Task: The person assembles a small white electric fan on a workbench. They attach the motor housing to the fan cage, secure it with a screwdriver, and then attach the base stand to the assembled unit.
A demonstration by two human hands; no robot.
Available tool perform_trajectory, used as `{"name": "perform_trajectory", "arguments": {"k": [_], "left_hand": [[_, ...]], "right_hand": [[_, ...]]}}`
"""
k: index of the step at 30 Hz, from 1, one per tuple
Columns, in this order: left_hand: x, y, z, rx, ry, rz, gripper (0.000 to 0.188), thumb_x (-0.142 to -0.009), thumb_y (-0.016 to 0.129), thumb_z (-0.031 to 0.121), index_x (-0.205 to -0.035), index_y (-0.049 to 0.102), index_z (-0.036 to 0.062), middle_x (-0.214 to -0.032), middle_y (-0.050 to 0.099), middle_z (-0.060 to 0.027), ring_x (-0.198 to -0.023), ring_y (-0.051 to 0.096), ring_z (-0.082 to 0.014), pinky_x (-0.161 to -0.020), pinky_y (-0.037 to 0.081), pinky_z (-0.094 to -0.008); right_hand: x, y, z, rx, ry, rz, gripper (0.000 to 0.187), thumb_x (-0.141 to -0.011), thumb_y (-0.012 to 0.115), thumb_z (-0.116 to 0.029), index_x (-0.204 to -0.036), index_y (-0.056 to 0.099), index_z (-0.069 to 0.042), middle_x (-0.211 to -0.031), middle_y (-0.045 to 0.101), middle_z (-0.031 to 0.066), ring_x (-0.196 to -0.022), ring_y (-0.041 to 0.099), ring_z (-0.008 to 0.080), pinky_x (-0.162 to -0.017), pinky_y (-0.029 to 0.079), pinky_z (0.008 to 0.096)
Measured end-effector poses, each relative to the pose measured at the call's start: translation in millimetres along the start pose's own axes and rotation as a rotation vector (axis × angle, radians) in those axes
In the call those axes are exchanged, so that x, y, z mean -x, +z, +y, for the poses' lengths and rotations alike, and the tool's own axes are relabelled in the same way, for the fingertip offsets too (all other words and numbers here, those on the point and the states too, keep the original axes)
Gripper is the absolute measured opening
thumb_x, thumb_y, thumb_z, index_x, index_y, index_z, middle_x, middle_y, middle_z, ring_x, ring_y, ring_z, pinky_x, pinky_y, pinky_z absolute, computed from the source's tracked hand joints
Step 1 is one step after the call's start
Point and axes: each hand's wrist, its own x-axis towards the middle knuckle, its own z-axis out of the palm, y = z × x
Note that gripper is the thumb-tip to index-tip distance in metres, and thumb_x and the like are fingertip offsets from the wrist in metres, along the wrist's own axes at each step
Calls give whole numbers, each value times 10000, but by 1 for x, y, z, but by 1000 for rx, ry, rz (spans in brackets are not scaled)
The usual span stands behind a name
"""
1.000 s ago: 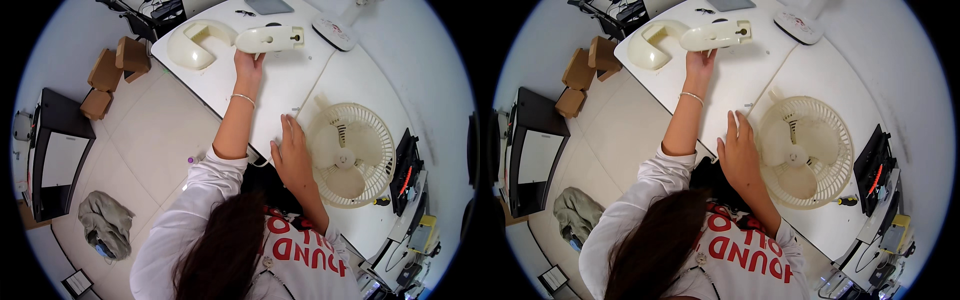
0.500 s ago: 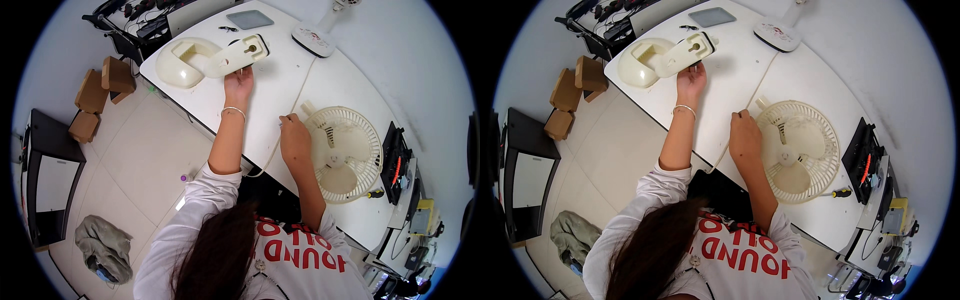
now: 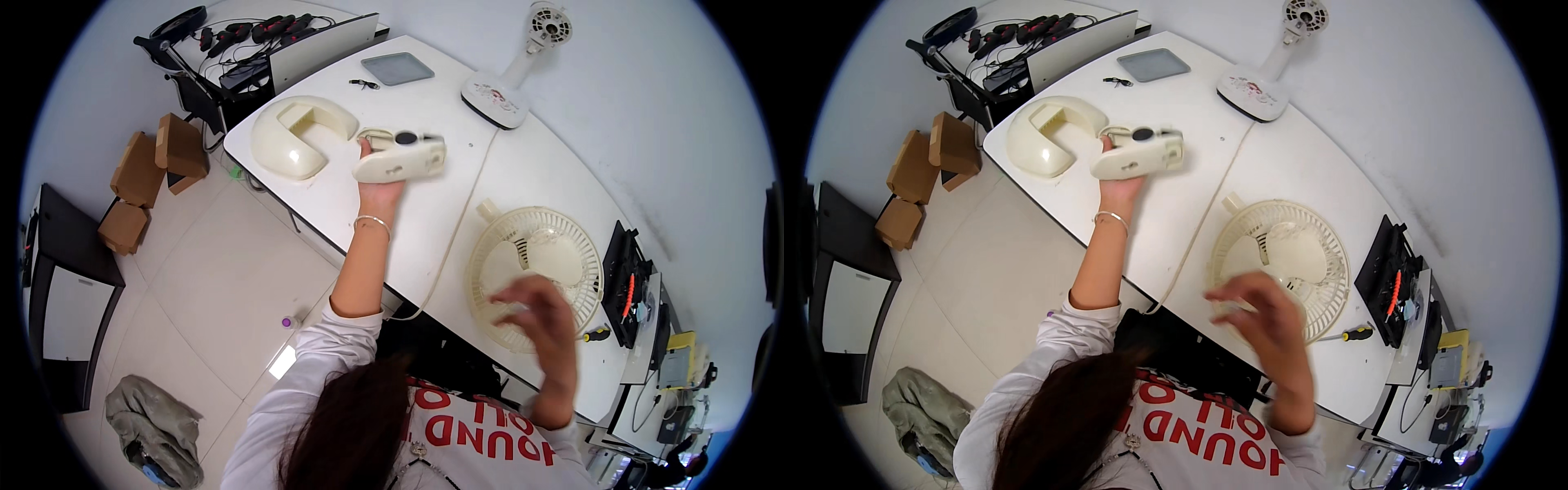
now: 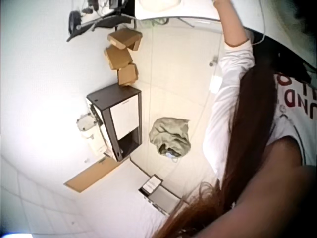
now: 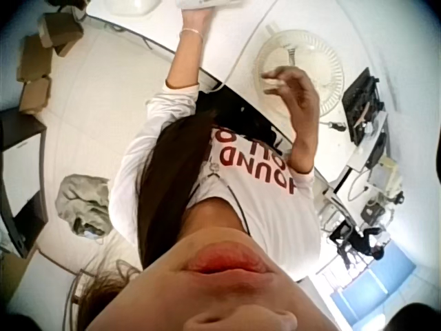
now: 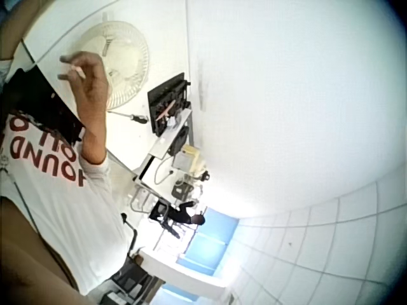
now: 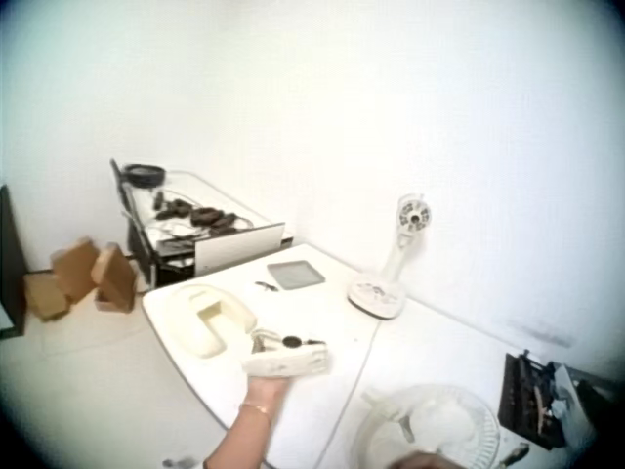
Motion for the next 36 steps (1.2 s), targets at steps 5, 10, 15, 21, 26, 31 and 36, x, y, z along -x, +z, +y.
{"name": "perform_trajectory", "arguments": {"k": [5,10,15,21,26,31,36], "left_hand": [[5,9,-9,-37,79,-128,286,-911,594,305,-1131,590,124,-1080,610,-77,-1081,545,-279,-997,419,-468],[9,18,-10,27,28,-501,205,-947,544,242,-1115,603,139,-1065,624,-78,-1077,540,-317,-948,455,-462],[15,22,-15,35,-22,-459,198,-912,575,213,-1092,640,165,-1026,619,-50,-1051,520,-285,-963,436,-422],[17,26,-19,-12,-16,-218,269,-819,571,155,-1085,611,151,-1052,607,-46,-1090,514,-286,-994,411,-418],[20,26,-19,-31,-15,-220,243,-827,564,149,-1063,609,110,-1063,597,-37,-1113,499,-264,-1017,388,-399],[16,21,-9,6,-55,-286,255,-867,519,178,-1102,605,125,-1103,609,-55,-1138,512,-289,-1031,389,-436],[23,31,-13,105,-86,-323,273,-853,523,165,-1106,622,139,-1086,624,-32,-1114,523,-273,-1017,412,-421]], "right_hand": [[-18,-73,-65,69,-338,148,219,-938,534,-138,-1107,456,-23,-784,527,75,-502,515,99,-401,425,235],[-159,-136,-45,484,15,-31,163,-941,518,-150,-1032,568,-25,-786,501,15,-522,448,68,-475,389,210],[-276,-150,75,697,139,-219,230,-862,648,-211,-1022,669,-47,-839,626,36,-631,569,88,-542,463,225],[-330,-143,155,1086,-143,-279,284,-748,732,-210,-984,692,-59,-875,678,96,-774,639,226,-732,503,324],[-339,-137,171,1091,-217,-282,206,-757,712,-195,-922,693,-74,-840,663,96,-786,630,264,-743,489,365],[-343,-140,171,1376,-378,-361,148,-813,627,-234,-911,665,-130,-901,655,49,-820,620,258,-718,494,377],[-315,-144,85,1030,-387,-146,154,-831,627,-156,-968,657,-93,-931,660,37,-811,644,178,-726,505,295]]}}
